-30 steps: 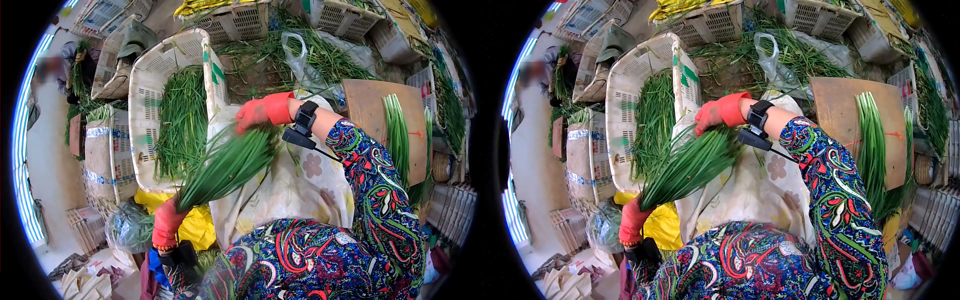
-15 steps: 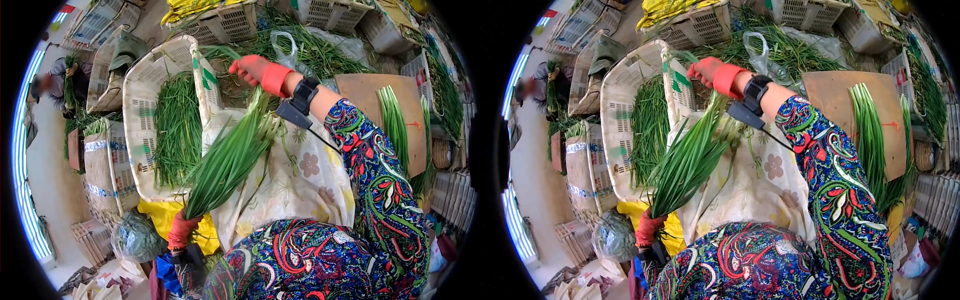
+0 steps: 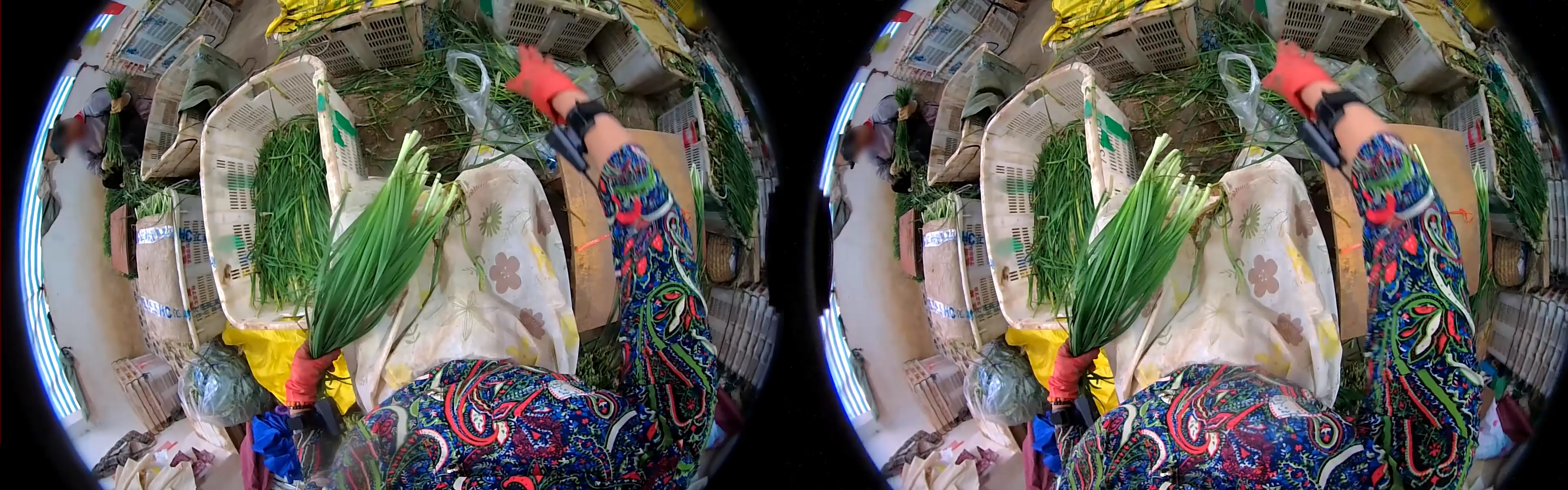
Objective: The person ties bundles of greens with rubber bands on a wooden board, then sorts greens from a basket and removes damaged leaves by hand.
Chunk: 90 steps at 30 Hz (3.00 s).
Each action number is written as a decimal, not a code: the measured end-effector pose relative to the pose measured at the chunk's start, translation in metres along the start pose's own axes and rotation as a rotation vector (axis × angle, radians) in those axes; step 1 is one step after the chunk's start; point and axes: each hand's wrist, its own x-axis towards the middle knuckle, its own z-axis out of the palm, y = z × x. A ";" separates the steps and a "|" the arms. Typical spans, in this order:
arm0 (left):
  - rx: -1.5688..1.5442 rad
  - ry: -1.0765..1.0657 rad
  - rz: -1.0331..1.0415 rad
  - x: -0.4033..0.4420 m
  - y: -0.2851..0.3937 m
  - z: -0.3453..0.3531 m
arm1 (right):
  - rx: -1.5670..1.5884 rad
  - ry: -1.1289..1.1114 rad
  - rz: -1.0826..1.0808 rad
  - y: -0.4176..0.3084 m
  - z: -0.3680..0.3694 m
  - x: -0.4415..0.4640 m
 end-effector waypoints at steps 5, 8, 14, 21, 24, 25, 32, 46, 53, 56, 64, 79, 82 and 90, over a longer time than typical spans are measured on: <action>0.028 0.047 0.061 0.005 -0.004 0.003 | 1.716 -1.057 0.859 -0.102 0.040 -0.130; 0.145 0.088 0.111 0.011 -0.008 0.003 | 2.056 -1.191 1.260 -0.185 0.024 -0.187; 0.918 0.370 0.765 -0.005 -0.007 0.010 | 2.608 -0.555 1.105 -0.250 0.001 -0.173; 1.248 0.173 0.779 -0.023 0.017 0.060 | 2.927 -0.734 0.033 -0.215 -0.012 -0.154; 1.041 -0.002 0.955 -0.032 0.038 0.073 | 2.983 -0.907 -0.133 -0.200 -0.010 -0.145; 0.990 -0.192 0.821 -0.036 0.051 0.066 | 3.015 -1.003 -0.199 -0.196 -0.009 -0.144; 0.184 -0.322 0.392 -0.003 0.153 -0.013 | 2.992 -1.015 -0.011 -0.206 -0.046 -0.141; -0.303 -0.993 -0.069 0.055 0.078 0.080 | 2.213 -0.750 0.350 -0.170 -0.087 -0.086; -0.226 -0.678 0.013 0.005 0.083 0.065 | 1.450 -0.271 0.193 -0.066 -0.103 0.003; -0.230 -0.613 -0.033 0.002 0.085 0.064 | 0.116 -0.044 0.083 -0.066 -0.106 -0.009; -0.485 -0.758 -0.110 0.017 0.070 0.075 | 0.428 -0.119 -1.051 -0.206 -0.150 -0.148; -0.529 -0.697 0.004 -0.019 0.067 0.097 | 1.380 -0.581 -0.461 -0.238 -0.130 -0.132; -0.490 -0.642 -0.001 -0.021 0.066 0.099 | 1.611 -0.675 -0.266 -0.231 -0.131 -0.119; -0.674 -0.566 -0.129 -0.003 0.021 0.077 | 0.434 -0.040 -0.014 -0.089 -0.106 -0.034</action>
